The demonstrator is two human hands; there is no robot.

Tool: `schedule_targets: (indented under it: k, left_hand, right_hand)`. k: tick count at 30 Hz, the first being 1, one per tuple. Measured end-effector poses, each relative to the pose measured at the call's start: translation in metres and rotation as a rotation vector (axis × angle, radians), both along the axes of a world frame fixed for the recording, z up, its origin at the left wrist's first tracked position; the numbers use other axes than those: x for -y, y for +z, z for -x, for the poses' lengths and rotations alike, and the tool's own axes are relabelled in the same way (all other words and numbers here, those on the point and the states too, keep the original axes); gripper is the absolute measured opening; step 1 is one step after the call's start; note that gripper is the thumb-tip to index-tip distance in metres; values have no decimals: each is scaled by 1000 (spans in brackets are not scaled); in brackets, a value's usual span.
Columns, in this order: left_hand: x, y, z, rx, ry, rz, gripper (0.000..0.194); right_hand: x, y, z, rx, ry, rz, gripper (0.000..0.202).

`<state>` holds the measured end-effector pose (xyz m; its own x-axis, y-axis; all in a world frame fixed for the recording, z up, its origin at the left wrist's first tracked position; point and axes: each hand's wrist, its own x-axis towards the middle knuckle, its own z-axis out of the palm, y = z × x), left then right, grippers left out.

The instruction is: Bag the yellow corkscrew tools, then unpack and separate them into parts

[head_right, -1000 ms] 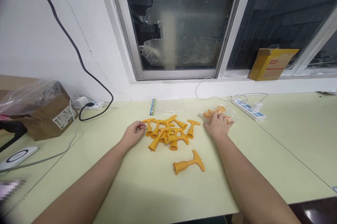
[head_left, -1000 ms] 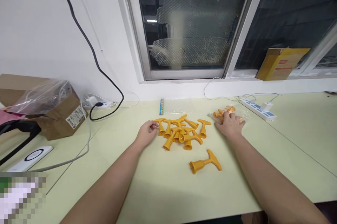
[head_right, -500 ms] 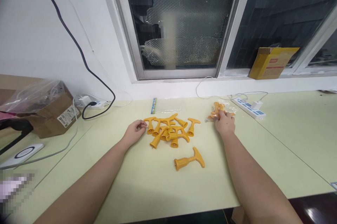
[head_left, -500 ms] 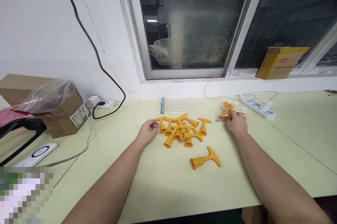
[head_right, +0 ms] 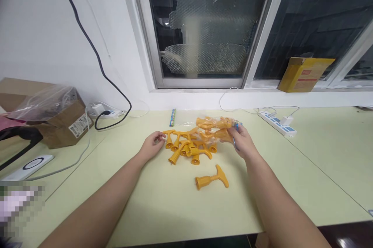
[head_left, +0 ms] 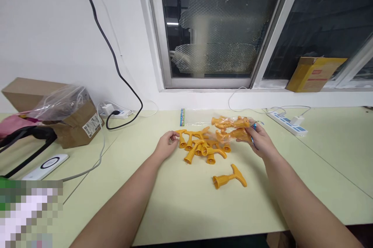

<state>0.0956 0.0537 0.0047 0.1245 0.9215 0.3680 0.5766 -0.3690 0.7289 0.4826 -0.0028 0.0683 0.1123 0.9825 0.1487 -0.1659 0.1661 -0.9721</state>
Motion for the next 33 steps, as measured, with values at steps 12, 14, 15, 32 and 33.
schedule_targets:
  k: [12,14,15,32,33]
  left_hand:
    - [33,18,-25,-82,-363,-109,40]
    - [33,19,-25,-115,-380,-110,39]
    - [33,20,-25,-126,-383,-110,38]
    - [32,20,-25,-191,-368,-82,24]
    - [32,20,-26,-192,-372,-79,24]
  right_hand:
    - [-29,20,49,266,154,456,17]
    - [-39,26,38,453,88,357,11]
    - [-42,31,33,522,58,312,10]
    - [-36,122,-4,742,-111,132,18]
    - [-36,125,-8,755,-135,158,17]
